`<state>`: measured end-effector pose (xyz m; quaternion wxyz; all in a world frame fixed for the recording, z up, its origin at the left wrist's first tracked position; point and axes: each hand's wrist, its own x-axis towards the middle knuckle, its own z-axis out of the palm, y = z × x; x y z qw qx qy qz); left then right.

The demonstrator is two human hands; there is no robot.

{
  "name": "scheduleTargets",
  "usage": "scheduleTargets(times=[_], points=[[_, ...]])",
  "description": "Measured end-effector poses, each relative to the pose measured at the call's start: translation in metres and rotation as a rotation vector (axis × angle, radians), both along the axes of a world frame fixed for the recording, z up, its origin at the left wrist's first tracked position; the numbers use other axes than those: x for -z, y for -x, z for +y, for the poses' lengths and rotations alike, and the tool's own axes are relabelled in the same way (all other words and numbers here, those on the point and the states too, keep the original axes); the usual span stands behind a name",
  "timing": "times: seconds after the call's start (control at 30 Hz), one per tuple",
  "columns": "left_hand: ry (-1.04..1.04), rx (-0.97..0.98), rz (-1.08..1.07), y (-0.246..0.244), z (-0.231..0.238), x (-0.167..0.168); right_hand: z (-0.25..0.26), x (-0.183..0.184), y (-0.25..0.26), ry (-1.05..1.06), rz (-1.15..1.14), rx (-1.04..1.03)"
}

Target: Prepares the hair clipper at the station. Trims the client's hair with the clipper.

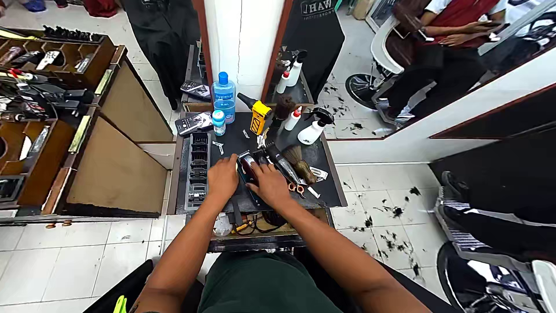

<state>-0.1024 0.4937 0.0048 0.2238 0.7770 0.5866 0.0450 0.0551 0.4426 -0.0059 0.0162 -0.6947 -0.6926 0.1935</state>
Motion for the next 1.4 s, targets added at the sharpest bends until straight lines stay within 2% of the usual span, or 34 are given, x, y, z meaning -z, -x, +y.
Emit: scheduleTargets(times=[0.07, 0.13, 0.2, 0.23, 0.3, 0.37, 0.4, 0.47, 0.57, 0.67, 0.73, 0.83, 0.9, 0.93, 1.0, 1.07, 1.13, 1.2, 1.3, 1.33, 1.4], points=[[0.075, 0.018, -0.331, 0.019, -0.006, -0.007, 0.012, 0.009, 0.008, 0.033, -0.037, -0.024], [0.271, -0.015, -0.771, 0.038, -0.018, 0.001, 0.026, 0.007, 0.01, 0.082, -0.058, -0.021], [0.515, -0.138, -1.235, 0.049, -0.044, 0.018, 0.033, 0.005, 0.018, 0.142, -0.103, -0.045], [0.625, -0.219, -1.398, 0.051, -0.058, 0.026, 0.036, 0.005, 0.023, 0.182, -0.13, -0.052], [0.743, -0.349, -1.522, 0.049, -0.087, 0.036, 0.041, 0.002, 0.025, 0.237, -0.121, -0.04], [0.672, -0.392, -1.389, 0.038, -0.108, 0.036, 0.036, -0.004, 0.015, 0.178, -0.047, 0.0], [0.591, -0.352, -1.247, 0.031, -0.115, 0.034, 0.027, -0.009, 0.008, 0.088, 0.01, 0.038], [0.427, -0.15, -0.907, 0.015, -0.126, 0.03, -0.004, -0.018, -0.014, -0.153, 0.207, 0.162], [0.352, 0.145, -0.556, -0.023, -0.139, 0.023, -0.051, -0.013, -0.048, -0.44, 0.829, 0.447], [0.37, 0.292, -0.359, -0.072, -0.156, 0.019, -0.081, -0.007, -0.07, -0.428, 1.473, 0.688], [0.343, 0.322, -0.277, -0.095, -0.173, 0.02, -0.104, -0.006, -0.083, -0.454, 1.651, 0.853], [0.24, 0.462, -0.04, -0.097, -0.191, 0.03, -0.133, -0.011, -0.116, -0.761, 1.76, 1.082], [0.185, 0.531, 0.007, -0.077, -0.205, 0.046, -0.157, -0.009, -0.157, -0.905, 1.725, 1.089], [0.182, 0.503, -0.021, -0.067, -0.209, 0.046, -0.173, -0.007, -0.175, -0.873, 1.617, 1.003], [0.14, 0.398, -0.134, -0.057, -0.209, 0.032, -0.211, -0.008, -0.195, -0.63, 1.274, 0.767], [0.17, 0.29, -0.384, -0.059, -0.218, 0.013, -0.25, -0.013, -0.186, -0.334, 0.964, 0.498], [0.424, 0.297, -0.612, -0.066, -0.232, -0.005, -0.278, -0.013, -0.161, -0.179, 0.786, 0.204], [0.753, 0.344, -0.771, -0.072, -0.243, -0.013, -0.291, -0.01, -0.139, -0.126, 0.718, 0.017], [0.983, 0.335, -0.916, -0.068, -0.248, -0.006, -0.302, -0.008, -0.126, -0.054, 0.653, -0.05], [0.975, 0.27, -0.948, -0.064, -0.248, -0.005, -0.302, -0.009, -0.126, -0.027, 0.586, -0.049], [0.824, 0.1, -0.92, -0.052, -0.242, -0.015, -0.303, -0.01, -0.128, 0.041, 0.397, -0.016]])
